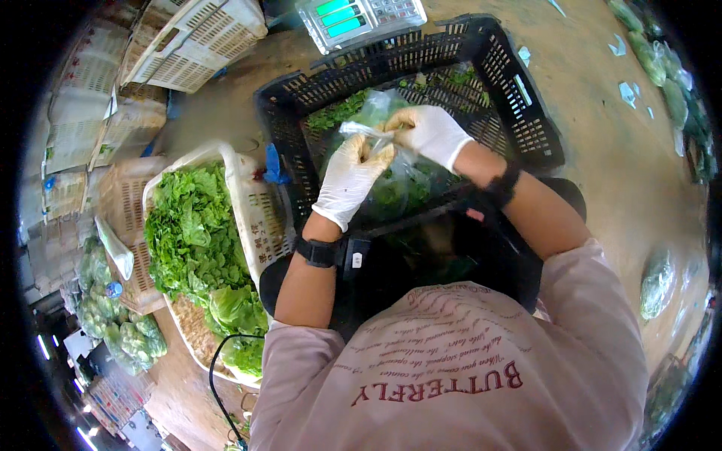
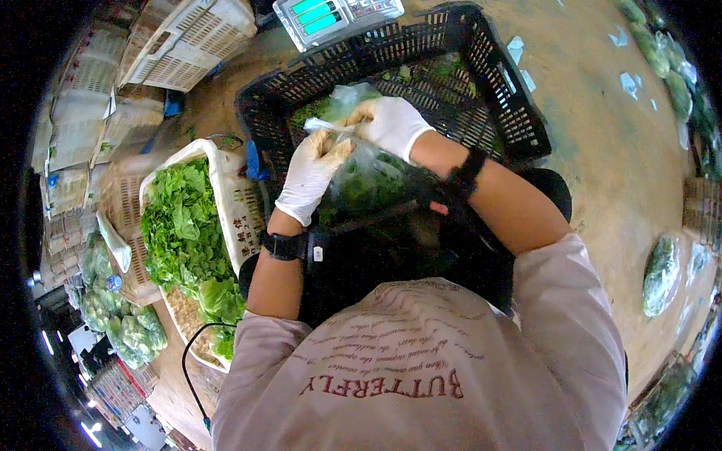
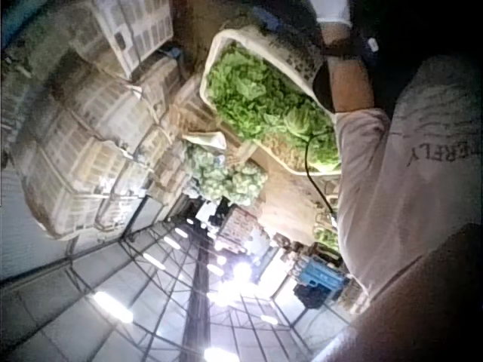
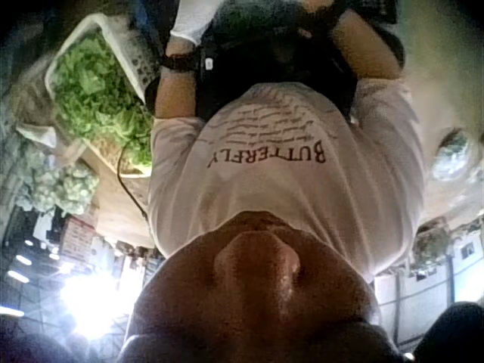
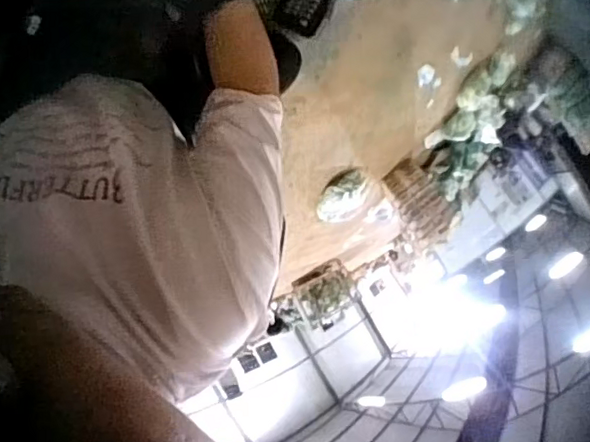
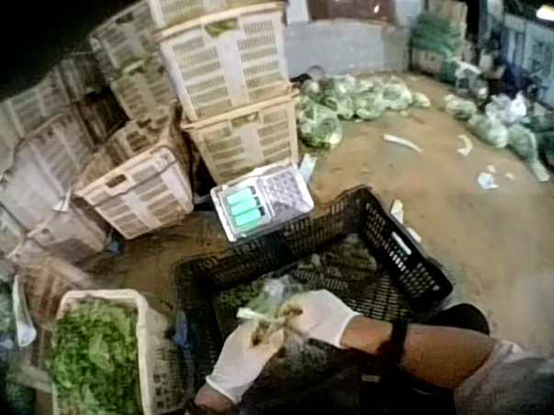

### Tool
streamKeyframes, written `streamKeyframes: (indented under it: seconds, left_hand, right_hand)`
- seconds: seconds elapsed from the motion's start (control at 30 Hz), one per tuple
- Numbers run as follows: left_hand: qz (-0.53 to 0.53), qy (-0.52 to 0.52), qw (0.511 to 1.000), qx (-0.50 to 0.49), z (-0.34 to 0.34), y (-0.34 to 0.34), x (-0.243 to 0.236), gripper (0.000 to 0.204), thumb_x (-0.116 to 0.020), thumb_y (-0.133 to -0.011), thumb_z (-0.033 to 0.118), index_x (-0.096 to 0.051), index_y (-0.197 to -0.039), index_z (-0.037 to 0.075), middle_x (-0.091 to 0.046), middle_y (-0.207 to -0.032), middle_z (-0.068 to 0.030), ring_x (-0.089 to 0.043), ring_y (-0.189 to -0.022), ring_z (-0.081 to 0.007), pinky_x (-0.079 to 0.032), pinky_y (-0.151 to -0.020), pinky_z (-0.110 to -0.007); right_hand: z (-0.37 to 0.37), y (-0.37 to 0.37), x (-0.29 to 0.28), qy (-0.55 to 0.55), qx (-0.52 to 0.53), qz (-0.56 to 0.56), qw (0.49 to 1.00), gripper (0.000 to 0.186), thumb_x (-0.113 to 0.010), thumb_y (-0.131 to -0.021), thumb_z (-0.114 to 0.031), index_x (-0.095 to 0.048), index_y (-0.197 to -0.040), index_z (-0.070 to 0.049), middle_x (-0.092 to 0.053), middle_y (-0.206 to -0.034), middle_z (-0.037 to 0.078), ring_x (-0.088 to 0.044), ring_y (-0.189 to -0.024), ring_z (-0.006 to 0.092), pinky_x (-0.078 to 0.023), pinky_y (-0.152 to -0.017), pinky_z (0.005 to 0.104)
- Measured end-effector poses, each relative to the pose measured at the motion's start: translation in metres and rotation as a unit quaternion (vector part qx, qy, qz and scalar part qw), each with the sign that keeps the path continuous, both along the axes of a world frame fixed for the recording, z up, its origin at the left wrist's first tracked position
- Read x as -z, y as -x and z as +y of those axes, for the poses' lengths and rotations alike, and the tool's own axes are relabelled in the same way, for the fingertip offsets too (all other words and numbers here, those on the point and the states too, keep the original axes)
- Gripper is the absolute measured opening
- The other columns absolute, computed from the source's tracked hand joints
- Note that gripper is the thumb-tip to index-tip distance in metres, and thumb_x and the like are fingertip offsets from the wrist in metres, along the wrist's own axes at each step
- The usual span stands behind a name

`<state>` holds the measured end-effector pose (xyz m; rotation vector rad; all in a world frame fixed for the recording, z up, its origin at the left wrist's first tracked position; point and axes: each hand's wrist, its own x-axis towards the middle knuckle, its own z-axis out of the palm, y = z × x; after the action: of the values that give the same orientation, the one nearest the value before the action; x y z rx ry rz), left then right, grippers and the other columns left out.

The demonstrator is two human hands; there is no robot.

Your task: The person packs heads of lettuce into plastic bags and places them into a black crate. They repeatedly pick lettuce from a white bin, open a bag, insert the lettuce, and set the bag into the crate.

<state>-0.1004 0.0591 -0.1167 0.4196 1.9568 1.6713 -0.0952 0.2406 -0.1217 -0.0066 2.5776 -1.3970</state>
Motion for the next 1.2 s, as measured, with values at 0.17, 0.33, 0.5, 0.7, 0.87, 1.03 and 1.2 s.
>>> streamKeyframes:
  seconds: [0.17, 0.33, 0.5, 0.7, 0.87, 1.03, 1.2]
  left_hand:
    - [0.304, 0.144, 0.932, 0.137, 0.003, -0.011, 0.003, 0.023, -0.059, -0.082, 0.022, -0.058, -0.076, 0.000, -0.055, -0.070, -0.0163, -0.051, -0.059, -0.0287, -0.041, -0.057, -0.035]
    - [0.058, 0.177, 0.982, 0.021, 0.001, -0.022, 0.012, 0.018, -0.059, -0.081, 0.021, -0.061, -0.078, 0.003, -0.057, -0.069, -0.0133, -0.052, -0.058, -0.0315, -0.043, -0.057, -0.036]
    - [0.323, 0.118, 0.913, 0.220, 0.011, -0.036, -0.006, 0.003, -0.057, -0.076, 0.006, -0.060, -0.074, 0.004, -0.056, -0.072, -0.0123, -0.055, -0.076, -0.0316, -0.046, -0.068, -0.040]
    - [0.344, 0.046, 0.898, 0.271, 0.010, -0.058, -0.029, 0.017, -0.065, -0.069, 0.007, -0.050, -0.062, 0.004, -0.049, -0.066, -0.0117, -0.052, -0.072, -0.0320, -0.043, -0.061, -0.040]
    - [0.403, 0.071, 0.897, 0.166, 0.006, -0.049, -0.019, 0.023, -0.067, -0.069, 0.011, -0.048, -0.059, 0.002, -0.053, -0.069, -0.0139, -0.054, -0.073, -0.0322, -0.045, -0.063, -0.039]
    - [0.387, 0.079, 0.913, -0.101, -0.015, -0.027, -0.028, 0.010, -0.059, -0.077, 0.011, -0.059, -0.077, 0.001, -0.061, -0.098, -0.0146, -0.053, -0.099, -0.0312, -0.037, -0.091, -0.042]
    - [0.289, -0.013, 0.909, -0.299, -0.041, -0.009, -0.043, 0.036, -0.049, -0.087, 0.009, -0.048, -0.123, 0.004, -0.049, -0.124, -0.0101, -0.047, -0.112, -0.0216, -0.036, -0.095, -0.031]
  right_hand:
    - [0.037, 0.046, 0.072, 0.121, 0.199, -0.071, 0.970, 0.027, -0.057, -0.075, -0.014, -0.066, -0.100, -0.008, -0.066, -0.086, 0.015, -0.064, -0.073, 0.0249, -0.051, -0.070, 0.0322]
    - [0.025, 0.054, 0.052, -0.111, 0.181, 0.099, 0.972, 0.035, -0.055, -0.075, -0.007, -0.061, -0.109, -0.012, -0.065, -0.096, 0.012, -0.063, -0.083, 0.0271, -0.049, -0.074, 0.0338]
    - [0.067, 0.083, 0.129, 0.052, 0.249, 0.005, 0.967, 0.036, -0.052, -0.074, 0.006, -0.062, -0.107, -0.006, -0.066, -0.100, 0.005, -0.061, -0.090, 0.0164, -0.048, -0.078, 0.0274]
    - [0.092, 0.077, 0.159, -0.005, 0.157, -0.061, 0.986, 0.030, -0.055, -0.078, -0.006, -0.066, -0.105, -0.013, -0.064, -0.110, 0.003, -0.061, -0.096, 0.0191, -0.046, -0.086, 0.0258]
    - [0.077, 0.067, 0.103, 0.139, 0.262, 0.024, 0.955, 0.021, -0.052, -0.084, -0.007, -0.065, -0.101, -0.006, -0.068, -0.091, 0.008, -0.064, -0.075, 0.0153, -0.050, -0.072, 0.0284]
    - [0.035, -0.005, -0.056, 0.296, 0.070, -0.044, 0.952, 0.028, -0.050, -0.092, -0.026, -0.061, -0.087, -0.001, -0.062, -0.073, 0.009, -0.059, -0.064, 0.0138, -0.049, -0.057, 0.0295]
    - [0.122, -0.066, -0.141, 0.383, 0.181, 0.372, 0.826, 0.021, -0.044, -0.093, -0.020, -0.055, -0.085, -0.004, -0.055, -0.074, 0.005, -0.054, -0.067, 0.0150, -0.045, -0.058, 0.0265]
